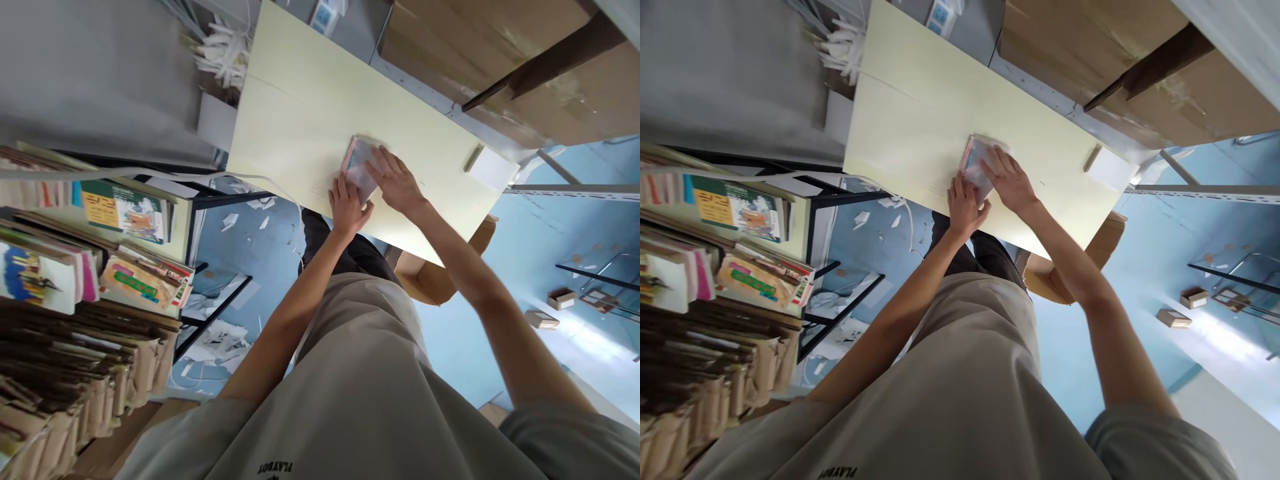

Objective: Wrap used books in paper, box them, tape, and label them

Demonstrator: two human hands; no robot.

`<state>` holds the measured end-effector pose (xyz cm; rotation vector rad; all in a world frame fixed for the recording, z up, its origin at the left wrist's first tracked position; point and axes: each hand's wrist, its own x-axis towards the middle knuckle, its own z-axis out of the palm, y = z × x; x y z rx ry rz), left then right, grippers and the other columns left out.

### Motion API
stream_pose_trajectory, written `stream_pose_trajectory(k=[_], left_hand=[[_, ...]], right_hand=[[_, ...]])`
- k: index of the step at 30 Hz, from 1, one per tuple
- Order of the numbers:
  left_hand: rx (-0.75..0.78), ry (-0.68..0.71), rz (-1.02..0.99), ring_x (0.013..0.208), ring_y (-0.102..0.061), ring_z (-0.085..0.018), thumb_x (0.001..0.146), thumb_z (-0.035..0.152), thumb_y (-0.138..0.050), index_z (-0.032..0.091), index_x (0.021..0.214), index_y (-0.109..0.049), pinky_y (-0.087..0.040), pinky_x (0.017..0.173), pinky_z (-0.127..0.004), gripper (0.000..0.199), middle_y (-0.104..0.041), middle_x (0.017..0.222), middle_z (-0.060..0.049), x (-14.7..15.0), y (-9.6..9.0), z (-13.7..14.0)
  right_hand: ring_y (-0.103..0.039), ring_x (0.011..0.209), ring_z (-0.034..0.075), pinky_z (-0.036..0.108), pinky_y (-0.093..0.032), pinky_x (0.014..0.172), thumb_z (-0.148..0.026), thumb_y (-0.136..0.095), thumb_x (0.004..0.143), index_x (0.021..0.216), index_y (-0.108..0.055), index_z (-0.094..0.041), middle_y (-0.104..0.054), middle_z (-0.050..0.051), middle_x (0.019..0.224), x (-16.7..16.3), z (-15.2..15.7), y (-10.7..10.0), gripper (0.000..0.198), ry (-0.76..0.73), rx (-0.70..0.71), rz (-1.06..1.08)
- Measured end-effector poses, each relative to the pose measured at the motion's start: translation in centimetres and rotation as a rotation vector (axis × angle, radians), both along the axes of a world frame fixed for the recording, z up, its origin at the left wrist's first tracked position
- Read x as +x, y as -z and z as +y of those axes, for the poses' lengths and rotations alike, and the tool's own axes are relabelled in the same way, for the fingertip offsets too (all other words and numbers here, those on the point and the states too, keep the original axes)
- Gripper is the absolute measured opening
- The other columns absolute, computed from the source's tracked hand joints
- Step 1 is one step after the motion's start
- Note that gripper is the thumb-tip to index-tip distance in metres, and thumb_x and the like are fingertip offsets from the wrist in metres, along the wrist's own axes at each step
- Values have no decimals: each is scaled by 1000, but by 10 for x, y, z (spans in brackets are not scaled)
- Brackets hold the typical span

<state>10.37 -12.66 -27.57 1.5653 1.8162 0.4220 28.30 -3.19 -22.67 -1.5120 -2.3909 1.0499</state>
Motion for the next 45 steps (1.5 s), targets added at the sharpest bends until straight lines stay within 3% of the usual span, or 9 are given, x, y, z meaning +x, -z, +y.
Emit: stream_pose_trajectory(k=[4, 9, 14, 22, 25, 31, 38, 42, 45], left_hand=[[-2, 5, -72, 184, -28, -48, 111, 46, -70, 18, 154, -70, -24, 149, -74, 51, -36, 195, -23, -9, -1, -1], [18, 71, -157, 186, -26, -44, 120, 59, -53, 23, 151, -78, -27, 150, -69, 54, -36, 197, -13, -26, -6, -8], [4, 105, -151, 185, -29, -45, 111, 68, -66, 28, 172, -64, -21, 151, -69, 73, -46, 191, -16, -36, -16, -21], [-77, -322, -413, 135, -80, -37, 120, 76, -44, 22, 134, -80, -64, 121, -52, 66, -87, 127, -19, -56, -26, -19], [-116, -486, -462, 113, -85, -35, 117, 77, -54, 21, 120, -79, -71, 101, -47, 61, -86, 112, -17, -66, -26, -17], [-311, -457, -345, 110, -88, -36, 118, 44, -60, 20, 107, -76, -68, 107, -51, 31, -88, 113, -21, -91, -22, -9], [-541, -201, -199, 96, -89, -28, 122, 32, -45, 21, 107, -83, -65, 98, -38, 42, -91, 108, -16, -121, -22, 18], [-652, -46, -148, 79, -84, -27, 121, 36, -50, 20, 101, -85, -65, 95, -39, 43, -88, 90, -13, -137, -31, 38], [-653, 49, -60, 99, -86, -35, 118, 39, -59, 16, 106, -86, -64, 103, -45, 37, -86, 92, -17, -157, -41, 58]], right_hand=[[-43, 180, 33, 70, -31, 148, -11, -63, 105, 150, -77, -25, -61, 8, 183, 1, 29, 8, 49, -244, -83, -14], [-58, 169, 35, 67, -41, 144, -24, -71, 105, 134, -85, -29, -72, 4, 172, 12, 63, 17, 33, -264, -94, -76], [-71, 151, 36, 64, -50, 134, -37, -76, 109, 118, -89, -27, -85, 9, 149, 12, 78, 0, 18, -303, -113, -101], [-74, 128, 39, 65, -49, 129, -46, -95, 99, 99, -86, -25, -83, 6, 97, -26, 127, -17, 23, -166, -224, -77], [-71, 132, 40, 65, -49, 129, -51, -101, 93, 107, -84, -22, -82, 7, 105, -52, 154, -20, 36, -217, -220, -94], [-72, 131, 36, 56, -53, 127, -53, -98, 95, 123, -80, -21, -80, 9, 122, -116, 178, 0, 46, -158, -186, -76], [-71, 134, 40, 62, -54, 125, -17, -81, 100, 137, -77, -19, -77, 20, 146, -177, 160, 29, 37, -142, -143, -275], [-65, 148, 44, 66, -50, 130, -12, -72, 105, 149, -74, -14, -68, 28, 160, -197, 141, 20, 44, -31, -85, -374], [-58, 158, 44, 64, -49, 134, -10, -66, 108, 166, -62, -11, -59, 30, 172, -202, 116, 1, 59, 75, -3, -444]])
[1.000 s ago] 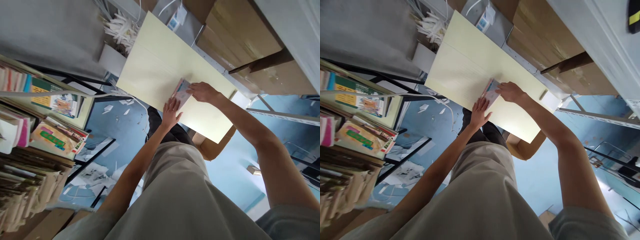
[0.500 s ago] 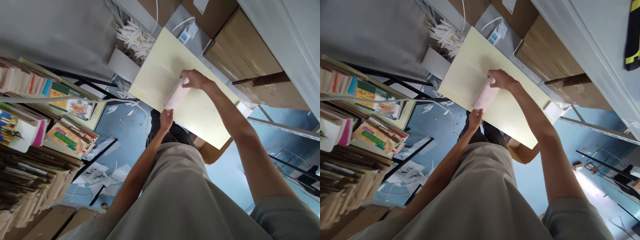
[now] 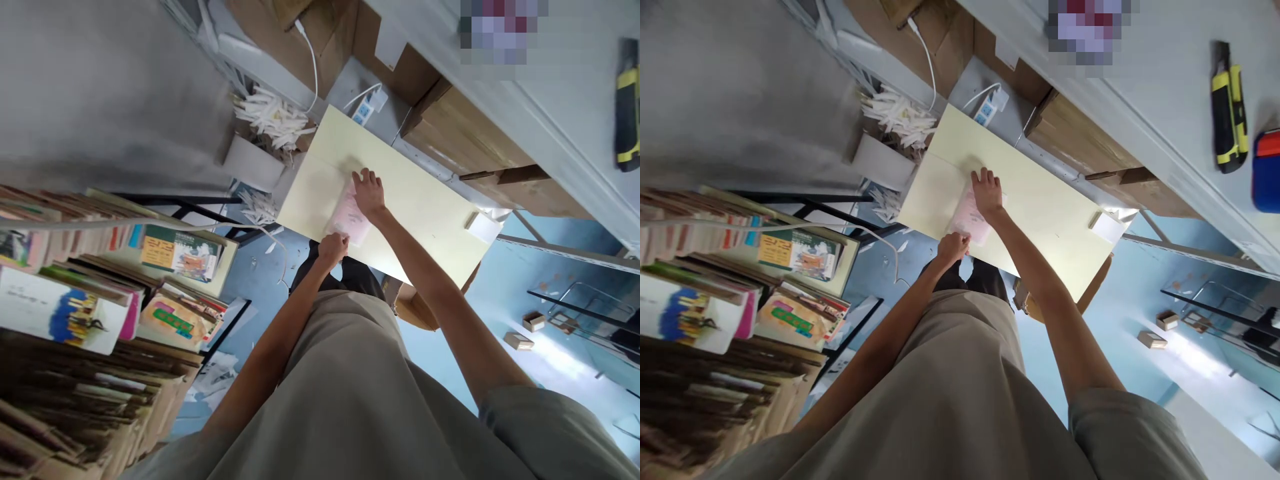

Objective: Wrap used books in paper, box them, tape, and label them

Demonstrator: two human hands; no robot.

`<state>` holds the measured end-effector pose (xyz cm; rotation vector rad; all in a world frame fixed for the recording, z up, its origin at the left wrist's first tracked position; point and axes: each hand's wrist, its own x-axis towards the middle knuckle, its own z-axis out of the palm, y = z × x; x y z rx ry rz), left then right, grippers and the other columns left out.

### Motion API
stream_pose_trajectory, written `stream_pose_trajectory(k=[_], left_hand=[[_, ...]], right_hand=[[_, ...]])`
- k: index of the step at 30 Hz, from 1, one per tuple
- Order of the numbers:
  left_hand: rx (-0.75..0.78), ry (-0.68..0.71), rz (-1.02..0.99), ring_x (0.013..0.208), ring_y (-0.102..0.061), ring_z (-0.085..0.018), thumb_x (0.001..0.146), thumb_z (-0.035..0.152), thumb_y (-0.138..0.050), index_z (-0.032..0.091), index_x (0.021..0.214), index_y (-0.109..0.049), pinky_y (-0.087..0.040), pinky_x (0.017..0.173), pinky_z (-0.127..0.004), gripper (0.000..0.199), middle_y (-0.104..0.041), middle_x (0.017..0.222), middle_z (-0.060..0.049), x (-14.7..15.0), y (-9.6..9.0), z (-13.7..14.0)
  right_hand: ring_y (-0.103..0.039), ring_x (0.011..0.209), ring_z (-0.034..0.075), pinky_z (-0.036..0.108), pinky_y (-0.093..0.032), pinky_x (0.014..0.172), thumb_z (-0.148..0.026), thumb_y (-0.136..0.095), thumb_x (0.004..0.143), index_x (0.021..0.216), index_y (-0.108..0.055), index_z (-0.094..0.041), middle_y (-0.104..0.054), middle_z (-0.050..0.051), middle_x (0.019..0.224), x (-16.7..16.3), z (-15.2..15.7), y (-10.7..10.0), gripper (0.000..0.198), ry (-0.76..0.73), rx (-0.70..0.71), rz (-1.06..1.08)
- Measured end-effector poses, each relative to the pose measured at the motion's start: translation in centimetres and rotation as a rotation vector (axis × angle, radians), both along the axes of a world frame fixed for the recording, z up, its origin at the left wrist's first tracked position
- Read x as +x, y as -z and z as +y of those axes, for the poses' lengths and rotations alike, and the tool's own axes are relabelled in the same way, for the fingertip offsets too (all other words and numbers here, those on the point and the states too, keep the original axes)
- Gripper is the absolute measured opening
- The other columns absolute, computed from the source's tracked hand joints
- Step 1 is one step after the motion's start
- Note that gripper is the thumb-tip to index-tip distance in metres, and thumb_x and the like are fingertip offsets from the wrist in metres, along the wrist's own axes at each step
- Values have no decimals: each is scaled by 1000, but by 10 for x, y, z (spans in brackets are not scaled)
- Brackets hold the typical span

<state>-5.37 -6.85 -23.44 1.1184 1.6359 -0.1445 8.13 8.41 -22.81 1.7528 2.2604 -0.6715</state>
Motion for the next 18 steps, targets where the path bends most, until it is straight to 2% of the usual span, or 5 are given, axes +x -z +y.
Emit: stream_pose_trajectory(k=[2, 5, 8, 11, 18], left_hand=[[138, 82, 89, 122, -82, -39, 119, 34, -54, 12, 124, -84, -62, 114, -49, 38, -86, 118, -24, -16, -7, 17], [417, 237, 163, 154, -67, -39, 113, 12, -48, 12, 153, -72, -55, 128, -50, 46, -71, 162, -25, -36, -13, 42], [510, 404, 127, 177, -45, -37, 103, -1, -53, 15, 158, -66, -48, 138, -52, 59, -50, 185, -23, -46, -13, 63], [490, 550, 90, 181, -39, -36, 100, -2, -63, 17, 154, -68, -44, 142, -51, 57, -44, 189, -24, -53, -15, 78], [570, 701, 75, 151, -70, -41, 97, 3, -73, 18, 147, -73, -62, 125, -55, 52, -70, 162, -24, -35, -53, 118]], right_hand=[[-59, 157, 43, 59, -53, 130, -9, -62, 109, 173, -56, -9, -58, 29, 173, -1, -24, -13, 64, 68, -4, -64], [-61, 154, 42, 53, -59, 124, -15, -66, 111, 172, -55, -7, -58, 32, 173, -3, -65, -23, 63, 174, -98, -119], [-61, 155, 42, 52, -62, 121, -17, -61, 113, 172, -57, -9, -57, 33, 175, -11, -95, -23, 59, 254, -153, -110], [-57, 161, 40, 50, -62, 122, -16, -53, 116, 174, -55, -10, -54, 30, 180, -20, -106, -23, 58, 310, -156, -83], [-59, 162, 37, 52, -55, 132, -18, -61, 114, 172, -58, -12, -54, 26, 182, -16, -109, -69, 58, 442, -62, 50]])
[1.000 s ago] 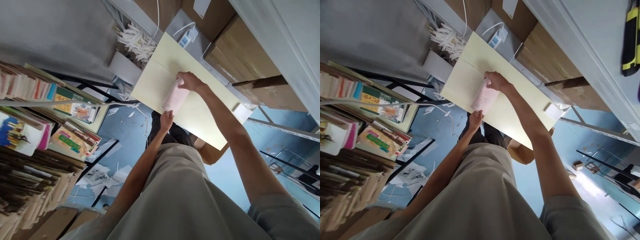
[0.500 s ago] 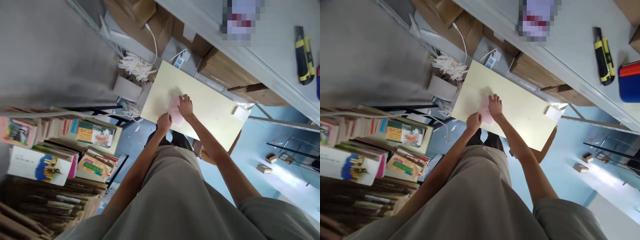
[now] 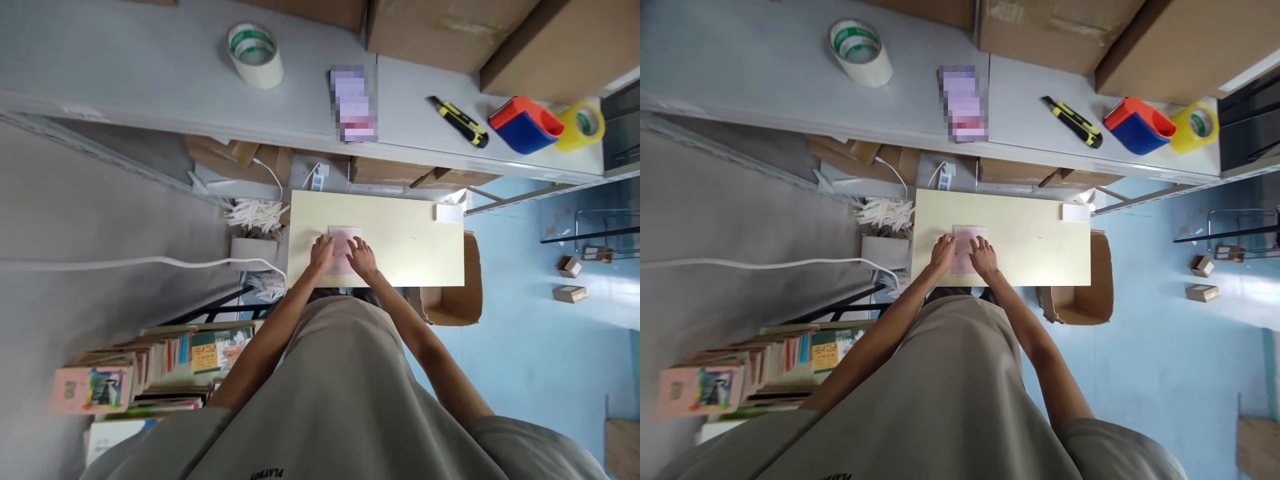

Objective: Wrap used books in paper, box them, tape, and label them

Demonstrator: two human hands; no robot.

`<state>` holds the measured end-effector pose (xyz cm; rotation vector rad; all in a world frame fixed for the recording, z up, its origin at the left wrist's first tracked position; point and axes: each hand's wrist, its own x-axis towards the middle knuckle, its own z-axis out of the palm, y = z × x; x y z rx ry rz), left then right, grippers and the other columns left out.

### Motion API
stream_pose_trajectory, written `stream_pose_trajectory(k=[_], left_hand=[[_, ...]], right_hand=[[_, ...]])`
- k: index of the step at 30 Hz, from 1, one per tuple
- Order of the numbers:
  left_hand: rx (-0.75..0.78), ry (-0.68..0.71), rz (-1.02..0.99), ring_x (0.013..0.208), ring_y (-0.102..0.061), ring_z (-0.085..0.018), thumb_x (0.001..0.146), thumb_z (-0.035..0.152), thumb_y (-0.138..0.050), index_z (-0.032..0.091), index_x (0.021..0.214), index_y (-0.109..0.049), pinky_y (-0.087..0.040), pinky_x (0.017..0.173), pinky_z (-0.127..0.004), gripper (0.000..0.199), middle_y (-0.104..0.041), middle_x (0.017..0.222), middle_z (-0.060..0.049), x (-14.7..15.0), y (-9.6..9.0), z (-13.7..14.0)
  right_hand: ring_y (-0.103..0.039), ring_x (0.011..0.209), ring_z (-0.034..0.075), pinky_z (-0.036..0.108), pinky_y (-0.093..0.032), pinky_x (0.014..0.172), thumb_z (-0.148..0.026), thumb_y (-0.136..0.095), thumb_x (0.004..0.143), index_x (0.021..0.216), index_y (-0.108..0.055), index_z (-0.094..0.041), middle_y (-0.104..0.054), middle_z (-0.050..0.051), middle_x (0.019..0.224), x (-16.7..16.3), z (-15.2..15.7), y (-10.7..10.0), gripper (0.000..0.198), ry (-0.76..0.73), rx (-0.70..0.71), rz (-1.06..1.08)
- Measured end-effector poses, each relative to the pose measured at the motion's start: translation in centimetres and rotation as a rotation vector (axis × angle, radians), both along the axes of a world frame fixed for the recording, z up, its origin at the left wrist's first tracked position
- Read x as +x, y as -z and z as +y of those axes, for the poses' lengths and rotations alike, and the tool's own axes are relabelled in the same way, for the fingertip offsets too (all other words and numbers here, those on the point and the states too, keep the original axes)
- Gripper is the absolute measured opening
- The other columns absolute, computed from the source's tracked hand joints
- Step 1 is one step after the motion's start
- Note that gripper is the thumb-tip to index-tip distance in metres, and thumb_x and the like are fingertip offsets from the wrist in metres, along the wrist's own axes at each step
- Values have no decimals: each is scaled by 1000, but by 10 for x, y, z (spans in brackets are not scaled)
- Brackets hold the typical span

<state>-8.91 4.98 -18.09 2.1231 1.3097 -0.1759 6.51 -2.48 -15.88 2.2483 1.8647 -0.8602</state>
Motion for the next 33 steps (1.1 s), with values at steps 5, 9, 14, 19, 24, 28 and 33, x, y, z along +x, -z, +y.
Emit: stream_pose_trajectory(k=[5, 9, 14, 19, 24, 28, 33], left_hand=[[217, 102, -349, 151, -69, -33, 106, 9, -66, 21, 150, -74, -56, 135, -49, 46, -73, 158, -17, 73, -60, 30], [424, 129, -667, 145, -72, -32, 108, 14, -66, 24, 142, -77, -57, 133, -52, 37, -77, 148, -14, 140, -126, 58], [558, 140, -796, 148, -68, -33, 112, 19, -63, 25, 142, -75, -55, 134, -55, 33, -76, 150, -12, 201, -193, 87], [629, 105, -794, 150, -67, -33, 114, 23, -59, 28, 143, -73, -53, 135, -59, 32, -75, 150, -10, 232, -214, 103], [668, 44, -735, 151, -66, -31, 116, 24, -59, 28, 145, -72, -52, 136, -56, 32, -74, 152, -10, 228, -204, 97], [619, -39, -610, 147, -69, -30, 115, 23, -57, 28, 143, -74, -54, 134, -53, 33, -76, 149, -9, 194, -173, 71], [400, -230, -291, 143, -71, -32, 111, 20, -56, 23, 139, -77, -54, 133, -51, 35, -81, 144, -11, 113, -93, 23]], right_hand=[[-67, 154, 38, 55, -58, 130, -25, -57, 118, 166, -64, -13, -66, 26, 170, 54, 0, -53, 51, 190, 391, -14], [-72, 145, 37, 57, -63, 123, -33, -57, 118, 154, -69, -19, -73, 23, 159, 127, 19, -102, 41, 248, 743, -67], [-73, 140, 34, 60, -64, 119, -44, -48, 122, 133, -71, -24, -74, 19, 149, 211, 68, -158, 32, 222, 1039, -59], [-71, 139, 36, 64, -61, 121, -44, -43, 122, 131, -70, -24, -73, 18, 144, 275, 125, -175, 34, 160, 1034, -40], [-65, 147, 39, 63, -54, 125, -39, -47, 121, 153, -65, -18, -71, 22, 155, 301, 165, -169, 42, 119, 887, -50], [-60, 151, 37, 62, -49, 128, -31, -55, 121, 169, -56, -7, -67, 30, 162, 308, 178, -161, 54, 130, 708, -71], [-56, 154, 39, 70, -41, 138, -60, -61, 121, 169, -58, -15, -63, 26, 165, 350, 200, -137, 66, 140, 801, -54]])
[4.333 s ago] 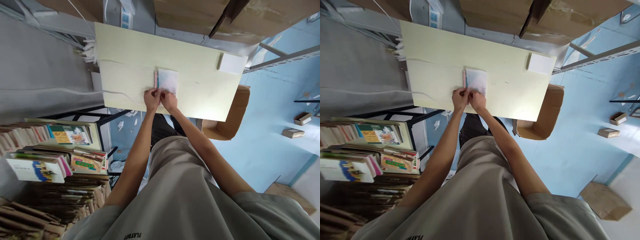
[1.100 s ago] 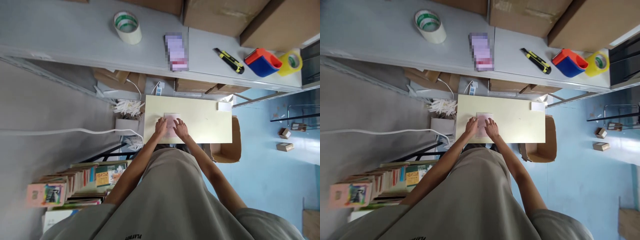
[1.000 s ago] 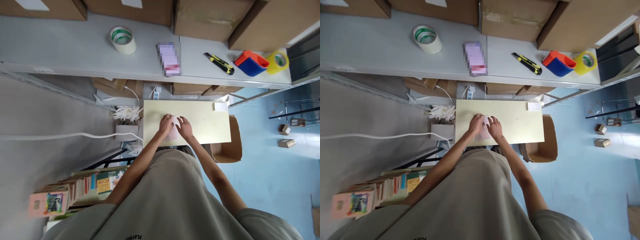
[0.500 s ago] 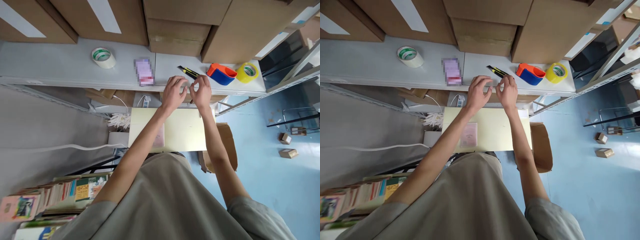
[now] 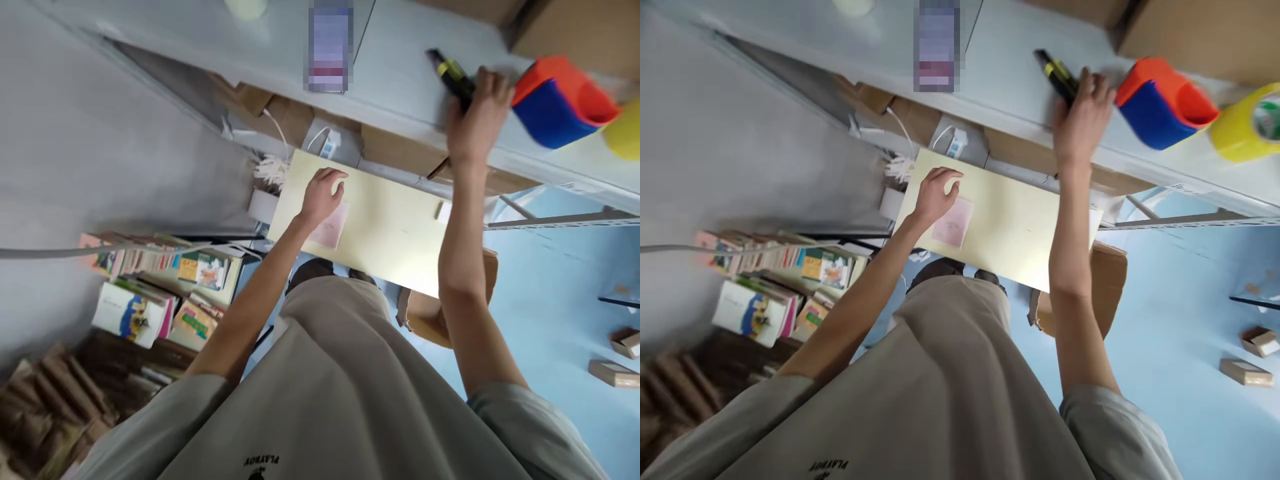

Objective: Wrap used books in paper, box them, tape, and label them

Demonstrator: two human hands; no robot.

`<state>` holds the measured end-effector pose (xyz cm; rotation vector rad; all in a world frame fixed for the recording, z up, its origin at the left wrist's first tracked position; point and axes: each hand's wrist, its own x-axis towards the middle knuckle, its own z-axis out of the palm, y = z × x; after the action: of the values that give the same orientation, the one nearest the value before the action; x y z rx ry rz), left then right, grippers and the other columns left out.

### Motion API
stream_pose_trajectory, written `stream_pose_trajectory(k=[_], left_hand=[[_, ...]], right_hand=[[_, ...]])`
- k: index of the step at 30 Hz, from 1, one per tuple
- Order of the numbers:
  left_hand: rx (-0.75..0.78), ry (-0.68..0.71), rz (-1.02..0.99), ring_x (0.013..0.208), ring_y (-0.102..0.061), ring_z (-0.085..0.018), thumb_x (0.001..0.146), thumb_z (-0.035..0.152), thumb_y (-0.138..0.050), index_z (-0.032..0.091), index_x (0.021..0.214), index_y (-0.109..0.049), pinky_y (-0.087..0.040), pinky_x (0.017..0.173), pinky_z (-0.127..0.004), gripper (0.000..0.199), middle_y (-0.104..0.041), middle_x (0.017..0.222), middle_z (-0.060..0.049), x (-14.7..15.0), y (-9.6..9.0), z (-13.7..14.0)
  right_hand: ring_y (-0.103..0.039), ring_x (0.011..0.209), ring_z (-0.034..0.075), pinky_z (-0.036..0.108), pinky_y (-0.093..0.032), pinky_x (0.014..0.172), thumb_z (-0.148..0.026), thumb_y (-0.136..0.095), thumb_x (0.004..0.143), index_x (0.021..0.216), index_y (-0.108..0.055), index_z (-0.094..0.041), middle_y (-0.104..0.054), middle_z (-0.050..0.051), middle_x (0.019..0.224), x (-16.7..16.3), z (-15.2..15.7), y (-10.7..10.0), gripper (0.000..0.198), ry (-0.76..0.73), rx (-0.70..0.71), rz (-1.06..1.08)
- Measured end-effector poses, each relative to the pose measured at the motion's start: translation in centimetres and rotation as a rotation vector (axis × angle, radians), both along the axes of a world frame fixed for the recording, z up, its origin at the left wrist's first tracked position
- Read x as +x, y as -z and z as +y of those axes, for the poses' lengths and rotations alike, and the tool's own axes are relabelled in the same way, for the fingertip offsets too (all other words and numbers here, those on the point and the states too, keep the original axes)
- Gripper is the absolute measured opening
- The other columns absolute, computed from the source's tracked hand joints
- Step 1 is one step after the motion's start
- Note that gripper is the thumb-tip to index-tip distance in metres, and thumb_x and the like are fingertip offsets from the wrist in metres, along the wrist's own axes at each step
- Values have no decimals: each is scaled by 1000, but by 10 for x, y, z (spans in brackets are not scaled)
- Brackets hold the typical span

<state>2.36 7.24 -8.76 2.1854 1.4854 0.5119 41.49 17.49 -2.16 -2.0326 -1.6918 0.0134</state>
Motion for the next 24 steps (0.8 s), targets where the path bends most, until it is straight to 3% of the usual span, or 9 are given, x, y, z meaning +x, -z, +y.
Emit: stream_pose_trajectory(k=[3, 5, 8, 10, 11, 13, 15, 19, 24], left_hand=[[-236, -148, 166, 145, -71, -34, 109, 17, -54, 15, 142, -76, -51, 136, -51, 41, -79, 151, -18, -54, 50, -32], [-368, -212, 240, 150, -70, -34, 108, 14, -52, 11, 149, -73, -50, 138, -50, 47, -75, 158, -22, -83, 76, -49], [-491, -239, 288, 155, -67, -36, 105, 11, -51, 8, 161, -66, -50, 138, -53, 58, -67, 167, -25, -114, 104, -65], [-528, -223, 297, 156, -65, -38, 101, 9, -51, 7, 163, -63, -51, 137, -56, 63, -62, 171, -27, -126, 118, -68], [-529, -204, 294, 158, -64, -39, 100, 8, -51, 7, 163, -64, -51, 137, -57, 64, -61, 172, -27, -131, 125, -67], [-501, -157, 273, 165, -58, -40, 97, 8, -55, 9, 160, -66, -48, 140, -59, 64, -59, 175, -27, -135, 138, -65], [-467, -99, 248, 173, -48, -41, 95, 8, -62, 12, 157, -68, -44, 143, -62, 63, -55, 179, -26, -136, 150, -62], [-455, 28, 239, 183, -33, -41, 95, 9, -66, 18, 158, -69, -40, 145, -63, 64, -42, 189, -24, -134, 162, -62], [-468, 127, 215, 180, -37, -43, 98, 16, -69, 22, 161, -70, -40, 144, -65, 63, -45, 188, -21, -146, 159, -53]], right_hand=[[-62, 151, 42, 71, -46, 137, -87, -57, 112, 156, -69, -31, -71, 16, 148, 17, 1, 5, 73, -31, 22, -22], [-65, 147, 42, 67, -50, 135, -90, -57, 110, 152, -71, -37, -73, 13, 147, 9, -18, -4, 70, -43, 60, -6], [-69, 140, 40, 65, -54, 132, -79, -52, 117, 162, -64, -31, -74, 12, 148, -33, -72, -17, 67, -135, 192, 72], [-72, 137, 39, 64, -60, 126, -78, -52, 117, 162, -65, -42, -73, 10, 144, -72, -113, -10, 59, -134, 184, 186], [-73, 134, 39, 65, -65, 118, -79, -58, 114, 162, -65, -46, -72, 9, 142, -92, -131, 1, 59, -136, 149, 243], [-76, 119, 36, 65, -71, 102, -70, -68, 111, 159, -67, -31, -72, 15, 136, -133, -164, 33, 62, -160, 38, 329], [-76, 119, 31, 56, -72, 102, -55, -69, 111, 154, -69, -21, -71, 18, 135, -172, -191, 74, 55, -164, -145, 417], [-80, 117, 29, 49, -71, 103, -35, -69, 101, 138, -69, -21, -76, 13, 129, -248, -233, 143, 39, -53, -365, 513], [-84, 118, 34, 48, -68, 106, -30, -63, 99, 154, -57, -19, -84, 19, 134, -330, -247, 173, 56, 107, -712, 558]])
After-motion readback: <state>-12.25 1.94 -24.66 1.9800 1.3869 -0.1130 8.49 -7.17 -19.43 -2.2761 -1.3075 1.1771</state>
